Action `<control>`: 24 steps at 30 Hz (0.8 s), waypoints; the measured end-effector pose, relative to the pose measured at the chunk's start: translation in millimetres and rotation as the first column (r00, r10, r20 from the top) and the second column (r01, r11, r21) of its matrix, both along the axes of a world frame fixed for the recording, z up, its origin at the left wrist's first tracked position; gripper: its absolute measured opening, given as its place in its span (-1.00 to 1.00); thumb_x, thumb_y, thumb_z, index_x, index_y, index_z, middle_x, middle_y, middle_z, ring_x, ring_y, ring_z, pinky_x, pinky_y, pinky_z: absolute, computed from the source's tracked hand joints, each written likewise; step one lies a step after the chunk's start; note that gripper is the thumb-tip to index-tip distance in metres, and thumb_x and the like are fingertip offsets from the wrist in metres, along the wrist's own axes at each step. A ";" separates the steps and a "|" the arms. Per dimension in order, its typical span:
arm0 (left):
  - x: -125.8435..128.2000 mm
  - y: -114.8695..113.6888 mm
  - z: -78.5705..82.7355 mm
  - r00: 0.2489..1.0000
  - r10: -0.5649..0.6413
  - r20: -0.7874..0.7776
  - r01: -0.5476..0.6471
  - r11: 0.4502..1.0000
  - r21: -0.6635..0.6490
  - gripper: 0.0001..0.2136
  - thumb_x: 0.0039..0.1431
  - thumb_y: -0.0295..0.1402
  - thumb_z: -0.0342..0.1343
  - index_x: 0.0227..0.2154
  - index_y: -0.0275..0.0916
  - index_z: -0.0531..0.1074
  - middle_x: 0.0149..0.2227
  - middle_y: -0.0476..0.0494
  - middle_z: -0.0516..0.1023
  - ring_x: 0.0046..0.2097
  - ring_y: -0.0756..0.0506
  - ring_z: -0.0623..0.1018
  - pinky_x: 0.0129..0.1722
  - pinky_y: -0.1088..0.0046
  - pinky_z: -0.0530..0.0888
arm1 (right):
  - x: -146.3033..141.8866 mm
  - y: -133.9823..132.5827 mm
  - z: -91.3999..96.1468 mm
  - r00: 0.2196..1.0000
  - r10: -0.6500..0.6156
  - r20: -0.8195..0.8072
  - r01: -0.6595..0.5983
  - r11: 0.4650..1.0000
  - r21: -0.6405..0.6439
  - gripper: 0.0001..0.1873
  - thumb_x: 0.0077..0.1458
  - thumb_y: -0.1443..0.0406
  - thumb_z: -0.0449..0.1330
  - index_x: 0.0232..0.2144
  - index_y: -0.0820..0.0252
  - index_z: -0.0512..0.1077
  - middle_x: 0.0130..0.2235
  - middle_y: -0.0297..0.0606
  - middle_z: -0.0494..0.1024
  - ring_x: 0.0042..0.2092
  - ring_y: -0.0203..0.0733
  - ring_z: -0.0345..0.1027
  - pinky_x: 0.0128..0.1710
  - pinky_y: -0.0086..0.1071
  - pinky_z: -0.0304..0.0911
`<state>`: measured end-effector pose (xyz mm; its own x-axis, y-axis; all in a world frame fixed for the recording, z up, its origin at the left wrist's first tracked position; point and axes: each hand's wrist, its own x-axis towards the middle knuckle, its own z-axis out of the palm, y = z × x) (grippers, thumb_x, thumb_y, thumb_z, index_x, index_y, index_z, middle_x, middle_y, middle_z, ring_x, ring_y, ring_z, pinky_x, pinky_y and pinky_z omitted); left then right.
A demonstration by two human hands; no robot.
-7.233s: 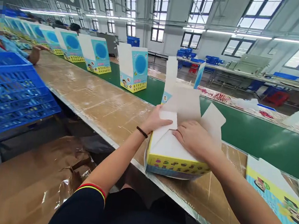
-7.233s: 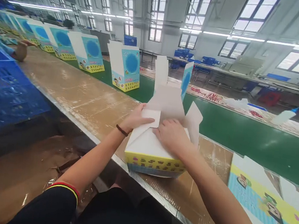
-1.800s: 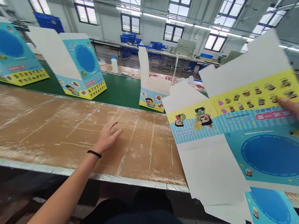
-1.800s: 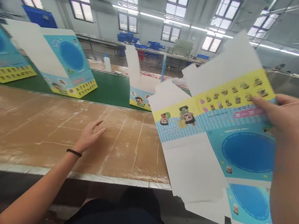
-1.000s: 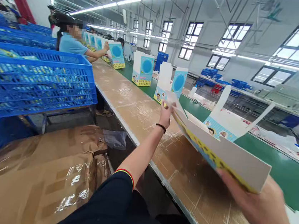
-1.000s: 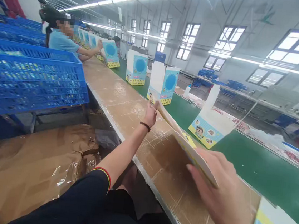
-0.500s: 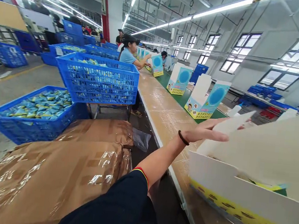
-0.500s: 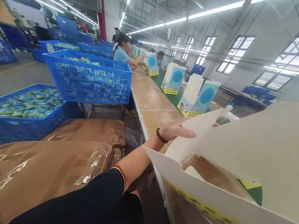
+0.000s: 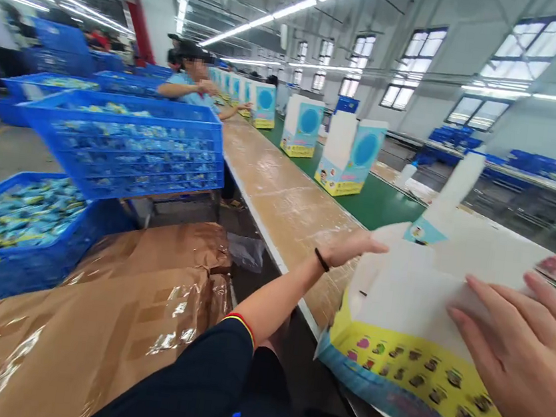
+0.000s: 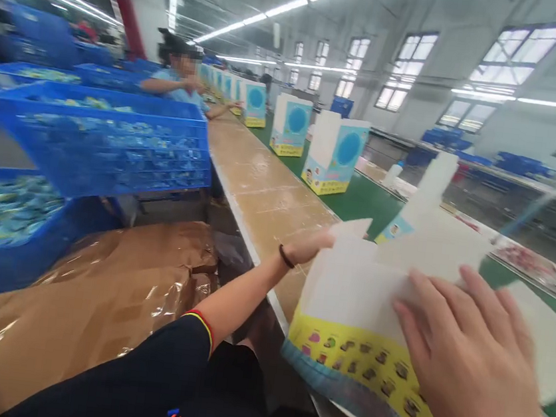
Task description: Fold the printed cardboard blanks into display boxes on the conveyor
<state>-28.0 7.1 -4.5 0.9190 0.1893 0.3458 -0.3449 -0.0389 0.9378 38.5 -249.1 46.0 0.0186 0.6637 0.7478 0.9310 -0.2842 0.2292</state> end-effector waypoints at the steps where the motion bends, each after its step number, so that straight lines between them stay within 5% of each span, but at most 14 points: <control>1: 0.2 -1.2 -1.6 1.000 -0.004 0.004 0.005 1.000 -0.018 -0.69 0.09 -0.22 0.22 -0.14 -0.25 0.62 -0.18 -0.15 0.67 0.01 -0.22 0.58 0.15 0.21 0.47 | -6.6 0.0 6.3 0.998 0.006 0.062 -0.006 1.000 -0.012 -0.67 0.43 0.10 0.02 0.00 0.16 0.44 -0.14 0.00 0.58 0.19 0.34 0.34 0.26 0.19 0.16; 3: -1.6 -3.0 -2.2 1.000 0.008 -0.013 -0.009 0.999 -0.034 -0.67 0.07 -0.23 0.23 -0.12 -0.27 0.60 -0.19 -0.14 0.66 -0.05 -0.21 0.57 0.11 0.20 0.47 | -16.1 -0.8 17.7 0.996 0.011 0.091 -0.010 1.000 -0.005 -0.59 0.46 0.05 -0.05 -0.15 0.20 0.45 -0.25 -0.01 0.55 0.02 0.31 0.40 0.09 0.15 0.27; 5: -4.9 -2.9 -1.7 0.998 0.046 -0.047 -0.048 0.998 -0.035 -0.62 0.04 -0.25 0.25 -0.08 -0.26 0.59 -0.18 -0.13 0.64 -0.08 -0.19 0.57 0.08 0.21 0.47 | -19.8 -3.4 24.1 0.999 0.018 -0.046 -0.020 0.998 -0.064 -0.46 0.48 -0.01 -0.15 -0.34 0.13 0.43 -0.37 -0.12 0.49 -0.16 0.14 0.39 -0.10 -0.03 0.33; 9: -13.4 0.5 -2.7 0.989 0.144 -0.042 -0.146 0.988 -0.049 -0.45 -0.02 -0.14 0.33 0.05 -0.25 0.53 -0.04 -0.17 0.62 0.02 -0.23 0.55 0.15 0.20 0.42 | -15.1 -7.8 18.7 0.894 -0.202 -0.400 0.022 0.911 -0.411 -0.31 0.48 0.03 -0.28 -0.53 0.10 0.40 -0.54 -0.21 0.37 -0.39 -0.05 0.32 -0.38 -0.24 0.21; 12: -22.9 -2.8 -1.9 0.992 0.123 -0.016 -0.124 0.989 -0.083 -0.31 -0.02 0.06 0.32 0.12 -0.24 0.47 0.08 -0.24 0.57 0.19 -0.31 0.48 0.24 0.17 0.36 | -12.5 -4.4 9.1 0.829 -0.408 -0.382 0.079 0.763 -0.642 -0.38 0.48 0.14 -0.21 -0.40 0.14 0.55 -0.42 -0.14 0.54 -0.30 0.01 0.42 -0.26 -0.18 0.24; 14: -29.8 -10.1 1.7 0.999 0.040 0.019 -0.037 0.991 -0.131 -0.23 -0.03 0.23 0.26 0.13 -0.22 0.46 0.11 -0.27 0.55 0.27 -0.35 0.42 0.25 0.17 0.36 | -15.3 0.4 6.4 0.860 -0.393 -0.325 0.046 0.695 -0.718 -0.44 0.49 0.21 -0.17 -0.32 0.17 0.58 -0.29 -0.13 0.62 -0.20 0.04 0.47 -0.12 -0.12 0.25; 17: -34.8 -22.8 10.0 0.994 -0.097 0.040 0.104 0.961 -0.255 -0.13 -0.02 0.42 0.08 0.11 -0.22 0.45 0.11 -0.30 0.57 0.27 -0.37 0.43 0.19 0.15 0.43 | -23.3 9.6 7.0 0.909 -0.316 -0.271 0.011 0.669 -0.743 -0.49 0.50 0.27 -0.13 -0.25 0.19 0.60 -0.18 -0.14 0.65 -0.12 0.03 0.50 0.01 -0.09 0.21; 20: -27.4 -29.3 15.2 0.997 -0.046 -0.061 0.028 0.962 -0.271 -0.21 -0.03 0.30 0.23 0.09 -0.24 0.42 0.09 -0.28 0.58 0.15 -0.31 0.53 0.12 0.19 0.48 | -27.7 19.6 6.1 0.922 -0.305 -0.237 0.022 0.654 -0.757 -0.48 0.51 0.28 -0.13 -0.23 0.24 0.62 -0.15 -0.10 0.65 -0.08 0.02 0.49 0.04 -0.10 0.18; 24: -11.9 -28.2 13.7 0.970 0.137 -0.202 -0.138 0.990 0.009 -0.23 -0.24 -0.10 0.49 0.05 -0.27 0.35 0.08 -0.27 0.56 0.10 -0.28 0.55 0.07 0.21 0.50 | -29.2 24.7 0.8 0.948 -0.276 -0.157 0.058 0.638 -0.768 -0.56 0.48 0.31 -0.04 -0.28 0.25 0.61 -0.25 -0.10 0.65 -0.17 0.00 0.50 -0.07 -0.14 0.23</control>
<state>-39.9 -21.1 9.2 0.9347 0.3203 0.1542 -0.1399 -0.0675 0.9879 9.3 -224.4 46.7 0.2893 0.9560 -0.0485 0.9379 -0.2729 0.2142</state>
